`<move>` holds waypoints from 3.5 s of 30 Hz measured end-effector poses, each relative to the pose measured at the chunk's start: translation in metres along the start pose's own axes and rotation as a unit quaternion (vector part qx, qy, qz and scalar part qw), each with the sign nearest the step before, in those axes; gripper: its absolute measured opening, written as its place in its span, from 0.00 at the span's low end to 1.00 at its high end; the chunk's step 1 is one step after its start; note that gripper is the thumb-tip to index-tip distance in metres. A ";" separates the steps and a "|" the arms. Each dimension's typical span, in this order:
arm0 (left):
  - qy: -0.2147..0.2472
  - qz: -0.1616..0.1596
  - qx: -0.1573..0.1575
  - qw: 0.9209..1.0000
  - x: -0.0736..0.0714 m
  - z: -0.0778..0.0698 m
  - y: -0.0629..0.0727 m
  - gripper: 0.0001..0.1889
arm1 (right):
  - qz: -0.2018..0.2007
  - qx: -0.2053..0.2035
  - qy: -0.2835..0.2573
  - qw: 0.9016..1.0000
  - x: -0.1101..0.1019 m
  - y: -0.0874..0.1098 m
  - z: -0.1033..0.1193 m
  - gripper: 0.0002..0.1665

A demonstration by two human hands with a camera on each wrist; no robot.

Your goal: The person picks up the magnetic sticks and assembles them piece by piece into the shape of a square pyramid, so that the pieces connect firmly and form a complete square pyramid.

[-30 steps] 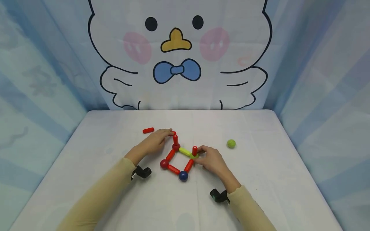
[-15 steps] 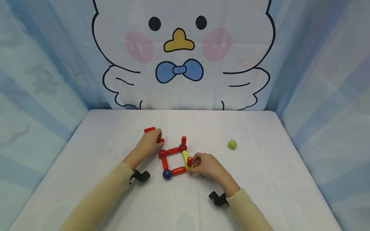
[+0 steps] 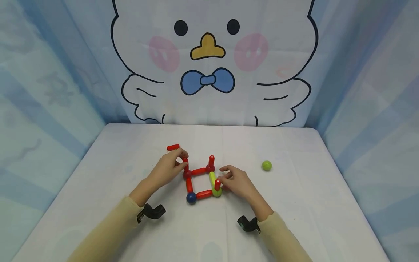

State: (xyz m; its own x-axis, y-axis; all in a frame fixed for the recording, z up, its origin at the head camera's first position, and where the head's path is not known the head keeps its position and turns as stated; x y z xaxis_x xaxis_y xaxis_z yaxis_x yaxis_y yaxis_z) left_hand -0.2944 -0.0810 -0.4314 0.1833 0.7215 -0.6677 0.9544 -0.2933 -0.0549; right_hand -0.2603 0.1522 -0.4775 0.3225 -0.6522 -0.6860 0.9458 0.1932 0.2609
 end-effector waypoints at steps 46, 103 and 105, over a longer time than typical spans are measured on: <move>0.002 0.029 -0.018 0.999 0.032 0.021 -0.004 0.14 | -0.035 -0.007 0.061 0.997 0.012 -0.018 0.011 0.39; -0.222 -0.017 -0.041 0.974 -0.007 0.054 -0.041 0.20 | -0.045 -0.016 0.077 0.996 0.014 -0.020 0.009 0.38; -0.233 -0.003 -0.048 0.971 -0.007 0.053 -0.037 0.17 | -0.045 -0.016 0.077 0.996 0.014 -0.020 0.009 0.38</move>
State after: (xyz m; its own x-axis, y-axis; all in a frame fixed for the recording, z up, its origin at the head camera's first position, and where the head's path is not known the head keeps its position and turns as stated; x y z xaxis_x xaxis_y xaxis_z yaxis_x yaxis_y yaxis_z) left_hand -0.3432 -0.1085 -0.4639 0.0733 0.3538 -0.9325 0.9768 -0.2143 -0.0045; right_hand -0.2752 0.1323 -0.4864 0.2360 -0.5487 -0.8020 0.9711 0.1639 0.1736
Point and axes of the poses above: each hand's wrist, its own y-axis away from the middle knuckle, its own x-axis out of the palm, z = x × y, the point moved 8 cm from there along -y, towards the middle knuckle, and after that the axes turned 9 degrees about y, right-handed, at the moved point
